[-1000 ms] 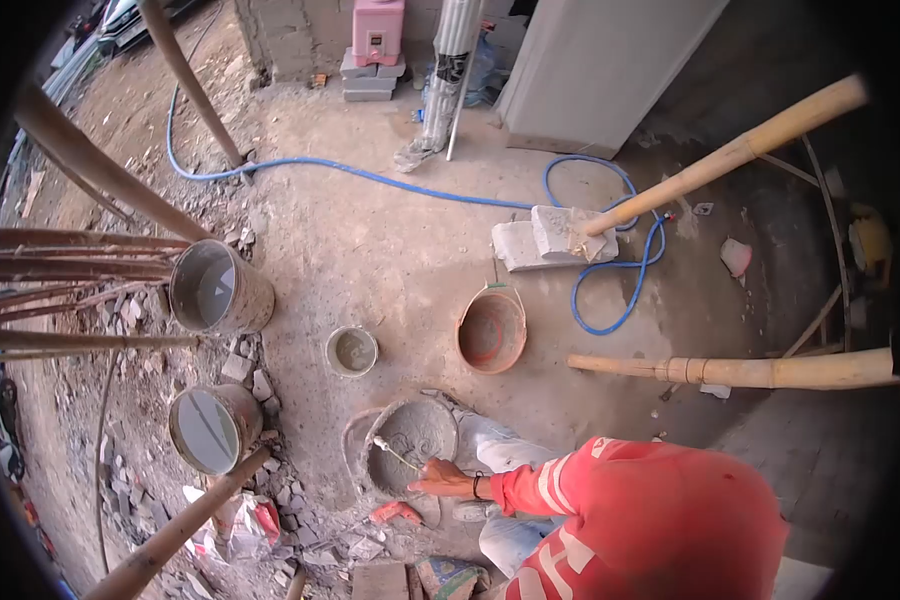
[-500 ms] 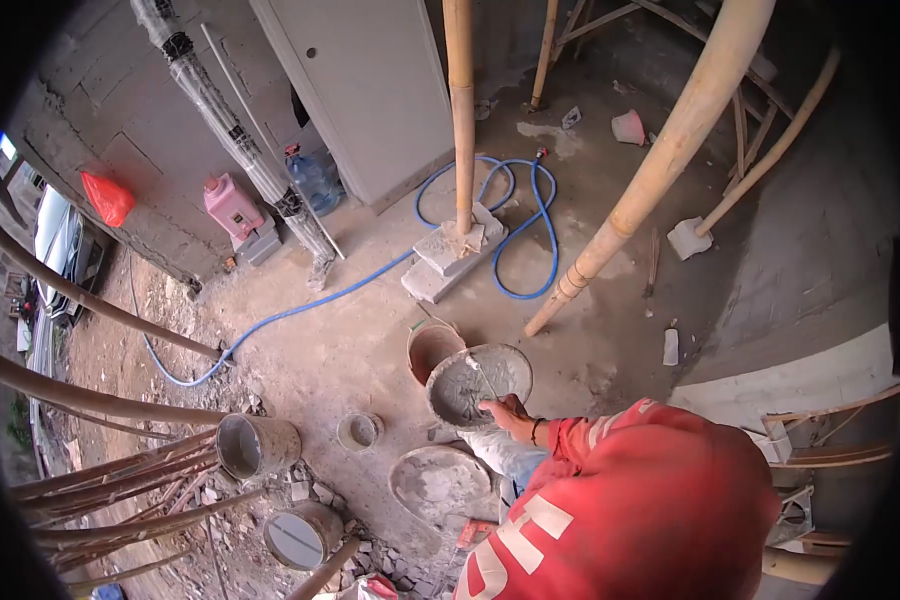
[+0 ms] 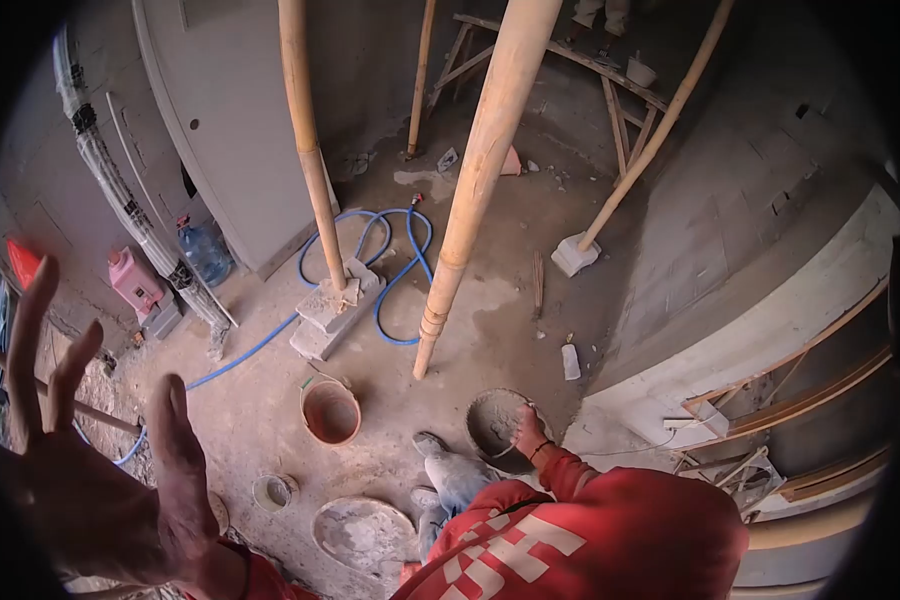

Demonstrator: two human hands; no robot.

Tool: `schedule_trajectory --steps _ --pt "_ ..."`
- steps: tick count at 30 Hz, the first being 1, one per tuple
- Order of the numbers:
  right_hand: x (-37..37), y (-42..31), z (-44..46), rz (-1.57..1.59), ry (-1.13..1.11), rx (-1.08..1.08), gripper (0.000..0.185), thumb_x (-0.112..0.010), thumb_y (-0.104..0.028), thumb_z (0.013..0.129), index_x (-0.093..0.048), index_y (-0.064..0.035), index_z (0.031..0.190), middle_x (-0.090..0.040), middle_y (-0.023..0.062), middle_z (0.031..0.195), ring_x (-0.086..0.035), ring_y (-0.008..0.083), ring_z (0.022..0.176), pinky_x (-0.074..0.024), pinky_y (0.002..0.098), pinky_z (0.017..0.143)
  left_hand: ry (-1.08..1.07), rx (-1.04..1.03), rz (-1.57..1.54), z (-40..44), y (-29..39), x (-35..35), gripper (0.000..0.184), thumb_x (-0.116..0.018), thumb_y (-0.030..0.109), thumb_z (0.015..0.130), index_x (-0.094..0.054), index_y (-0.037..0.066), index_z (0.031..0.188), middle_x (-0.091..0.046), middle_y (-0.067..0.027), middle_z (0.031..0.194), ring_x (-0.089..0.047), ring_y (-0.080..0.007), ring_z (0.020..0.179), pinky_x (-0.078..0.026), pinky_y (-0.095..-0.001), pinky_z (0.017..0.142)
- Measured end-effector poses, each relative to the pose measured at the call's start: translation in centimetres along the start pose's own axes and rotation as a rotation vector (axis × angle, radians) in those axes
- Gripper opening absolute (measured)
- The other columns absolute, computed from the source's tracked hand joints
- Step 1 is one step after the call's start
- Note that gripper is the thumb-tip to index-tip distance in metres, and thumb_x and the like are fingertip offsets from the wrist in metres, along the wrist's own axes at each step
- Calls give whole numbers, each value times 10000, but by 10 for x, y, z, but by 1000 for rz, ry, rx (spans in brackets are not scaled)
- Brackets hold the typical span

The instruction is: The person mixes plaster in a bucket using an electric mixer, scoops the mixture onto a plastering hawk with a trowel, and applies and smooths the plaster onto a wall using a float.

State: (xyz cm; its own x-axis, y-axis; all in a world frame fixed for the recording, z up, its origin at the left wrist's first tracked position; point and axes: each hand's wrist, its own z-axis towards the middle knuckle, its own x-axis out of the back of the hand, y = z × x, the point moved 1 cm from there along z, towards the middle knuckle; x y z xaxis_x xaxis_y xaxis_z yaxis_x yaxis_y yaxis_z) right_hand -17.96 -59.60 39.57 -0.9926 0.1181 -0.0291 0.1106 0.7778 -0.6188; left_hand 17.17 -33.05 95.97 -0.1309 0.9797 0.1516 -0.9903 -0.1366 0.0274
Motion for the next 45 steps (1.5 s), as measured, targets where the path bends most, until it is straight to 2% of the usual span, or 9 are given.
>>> schedule_trajectory --steps 1,2,4,6,11,24,33,38,45 --pt "23 -2 13 20 99 -64 434 -697 -457 740 -341 -223 656 -238 -25 563 -292 154 445 -308 340 474 -20 -49 -3 17 -5 -19 982 -857 271 736 -230 118 1476 -285 -206 1426 -434 -389 1283 -638 -437 736" --pt "51 2 11 134 -22 -24 401 -669 -461 761 -356 -223 684 -251 -10 583 -311 166 469 -298 340 472 -41 -99 -7 34 -10 -38 940 -844 258 749 -249 122 1463 -288 -204 1423 -436 -393 1282 -637 -429 740" --pt "88 2 19 140 106 -44 340 -620 -447 795 -375 -217 740 -278 0 622 -323 188 486 -280 342 475 -65 -183 -31 58 -14 -77 924 -839 250 754 -258 117 1459 -304 -204 1411 -446 -384 1263 -633 -424 740" --pt "136 9 42 168 33 -20 231 -615 -304 819 -520 -140 951 -429 33 757 -440 248 597 -397 420 545 -64 -249 -70 77 -7 -107 907 -833 242 758 -267 111 1455 -319 -203 1399 -457 -376 1244 -630 -419 740" --pt "199 31 25 190 91 -62 238 -612 -294 820 -516 -135 968 -432 36 768 -442 247 608 -400 417 557 -24 -368 -184 102 16 -151 867 -819 223 770 -289 99 1445 -358 -201 1370 -484 -355 1197 -622 -407 740" --pt "223 2 30 238 208 -31 259 -605 -266 824 -506 -121 1014 -439 42 797 -448 245 637 -406 409 588 177 -495 -626 68 77 -250 762 -781 174 801 -349 66 1419 -458 -195 1294 -553 -300 1075 -599 -375 741" --pt "233 -19 89 336 319 -80 276 -599 -247 827 -499 -111 1046 -443 47 817 -451 244 656 -410 404 609 441 -296 -992 33 117 -355 692 -756 139 822 -389 43 1400 -528 -192 1241 -601 -262 991 -584 -353 741" --pt "219 -84 170 359 340 -127 287 -596 -237 829 -495 -106 1063 -446 50 829 -453 243 667 -412 401 621 644 -141 -1148 31 162 -462 653 -741 120 834 -412 31 1390 -566 -190 1211 -628 -242 944 -576 -341 741" --pt "207 -268 301 191 259 -95 303 -592 -222 831 -490 -98 1088 -450 53 844 -456 242 683 -416 397 637 783 -17 -1138 67 212 -628 579 -721 112 853 -447 14 1353 -607 -184 1162 -647 -216 884 -558 -324 732"
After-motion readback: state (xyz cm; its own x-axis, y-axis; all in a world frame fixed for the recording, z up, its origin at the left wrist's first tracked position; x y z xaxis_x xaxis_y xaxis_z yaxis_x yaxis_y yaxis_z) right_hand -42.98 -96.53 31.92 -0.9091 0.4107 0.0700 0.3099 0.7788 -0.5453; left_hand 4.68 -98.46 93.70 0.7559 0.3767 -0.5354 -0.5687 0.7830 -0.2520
